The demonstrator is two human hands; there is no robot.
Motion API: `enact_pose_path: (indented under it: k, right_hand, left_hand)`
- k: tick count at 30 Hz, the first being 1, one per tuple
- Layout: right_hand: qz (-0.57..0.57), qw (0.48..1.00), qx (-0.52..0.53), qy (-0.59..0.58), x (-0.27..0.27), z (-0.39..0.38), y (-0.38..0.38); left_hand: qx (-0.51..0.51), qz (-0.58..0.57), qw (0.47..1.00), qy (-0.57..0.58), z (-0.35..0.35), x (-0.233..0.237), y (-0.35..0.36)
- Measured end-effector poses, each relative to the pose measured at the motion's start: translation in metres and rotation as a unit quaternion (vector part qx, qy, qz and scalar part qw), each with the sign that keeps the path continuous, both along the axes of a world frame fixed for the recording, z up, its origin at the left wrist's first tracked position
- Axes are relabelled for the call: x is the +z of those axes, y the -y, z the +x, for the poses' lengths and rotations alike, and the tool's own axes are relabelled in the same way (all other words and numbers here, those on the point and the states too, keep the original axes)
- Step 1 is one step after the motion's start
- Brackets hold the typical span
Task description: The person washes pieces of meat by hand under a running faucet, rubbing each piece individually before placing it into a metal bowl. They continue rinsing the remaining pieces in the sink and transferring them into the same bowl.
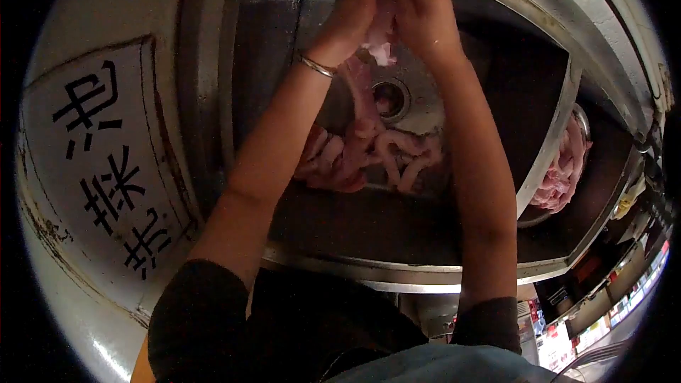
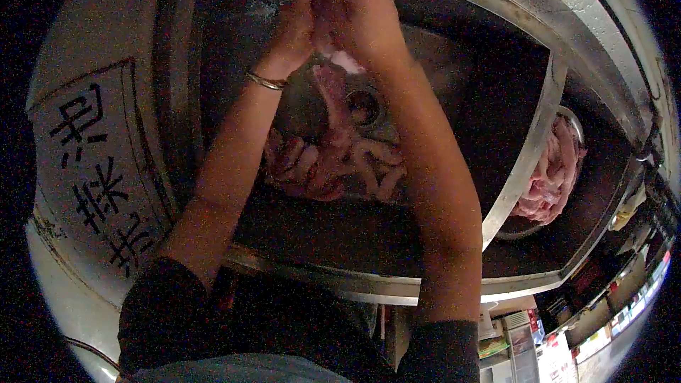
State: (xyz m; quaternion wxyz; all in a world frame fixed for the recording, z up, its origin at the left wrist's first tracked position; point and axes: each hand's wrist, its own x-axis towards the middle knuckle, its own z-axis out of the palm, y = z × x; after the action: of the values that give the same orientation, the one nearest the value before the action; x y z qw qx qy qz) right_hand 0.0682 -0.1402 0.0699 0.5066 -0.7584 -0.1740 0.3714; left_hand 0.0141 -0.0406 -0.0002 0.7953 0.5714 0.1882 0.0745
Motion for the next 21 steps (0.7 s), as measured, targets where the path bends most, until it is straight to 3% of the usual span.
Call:
enact_pose_path:
  k: [3, 5, 7, 8, 10, 11, 12, 13, 14, 15, 16, 17, 18, 20, 21]
  right_hand:
    - [0.080, 0.997, -0.013, -0.015, -0.013, 0.003, 0.001]
    - [0.109, 0.992, -0.037, -0.045, -0.014, 0.000, 0.001]
    - [0.126, 0.979, -0.158, -0.003, -0.009, -0.011, -0.005]
    - [0.126, 0.980, -0.157, -0.003, -0.016, -0.005, -0.001]
    - [0.200, 0.979, -0.005, 0.037, -0.038, 0.011, 0.012]
    - [0.200, 0.979, -0.005, 0.038, -0.042, 0.014, 0.012]
    - [0.207, 0.977, -0.014, 0.056, -0.044, 0.015, 0.012]
    - [0.216, 0.973, -0.024, 0.076, -0.046, 0.016, 0.011]
    - [0.219, 0.972, -0.023, 0.076, -0.038, 0.014, 0.007]
    - [0.266, 0.961, -0.036, 0.062, -0.025, 0.008, 0.004]
    - [0.312, 0.948, -0.049, 0.049, -0.017, 0.005, 0.002]
    - [0.312, 0.947, -0.050, 0.049, -0.030, 0.012, 0.007]
    - [0.303, 0.950, -0.014, 0.073, -0.053, 0.024, 0.015]
    - [0.294, 0.951, 0.023, 0.097, -0.051, 0.027, 0.013]
    - [0.347, 0.930, -0.115, 0.029, -0.023, 0.019, 0.002]
  left_hand:
    - [-0.038, -0.021, 0.997, 0.068, 0.001, 0.008, -0.005]
    - [-0.148, -0.133, 0.979, 0.041, -0.002, 0.018, -0.012]
    - [-0.205, -0.170, 0.961, 0.070, -0.001, -0.010, -0.025]
    - [-0.261, -0.206, 0.938, 0.099, 0.000, -0.037, -0.034]
    - [-0.369, -0.274, 0.874, 0.156, 0.004, -0.085, -0.049]
    - [-0.422, -0.305, 0.834, 0.183, 0.006, -0.092, -0.052]
    - [-0.422, -0.305, 0.834, 0.184, 0.004, -0.074, -0.040]
    - [-0.251, -0.229, 0.936, 0.095, -0.002, -0.056, -0.022]
    - [-0.066, -0.140, 0.988, 0.001, -0.006, -0.034, -0.011]
    - [-0.066, -0.139, 0.988, 0.000, -0.007, -0.018, -0.009]
    - [-0.118, -0.057, 0.991, 0.038, -0.007, -0.004, -0.009]
    - [-0.169, 0.025, 0.982, 0.075, -0.008, 0.003, -0.010]
    - [-0.170, 0.025, 0.982, 0.075, -0.009, 0.002, -0.011]
    - [-0.310, 0.056, 0.949, 0.019, -0.013, 0.000, -0.012]
    - [-0.310, 0.057, 0.949, 0.019, -0.016, -0.011, -0.010]
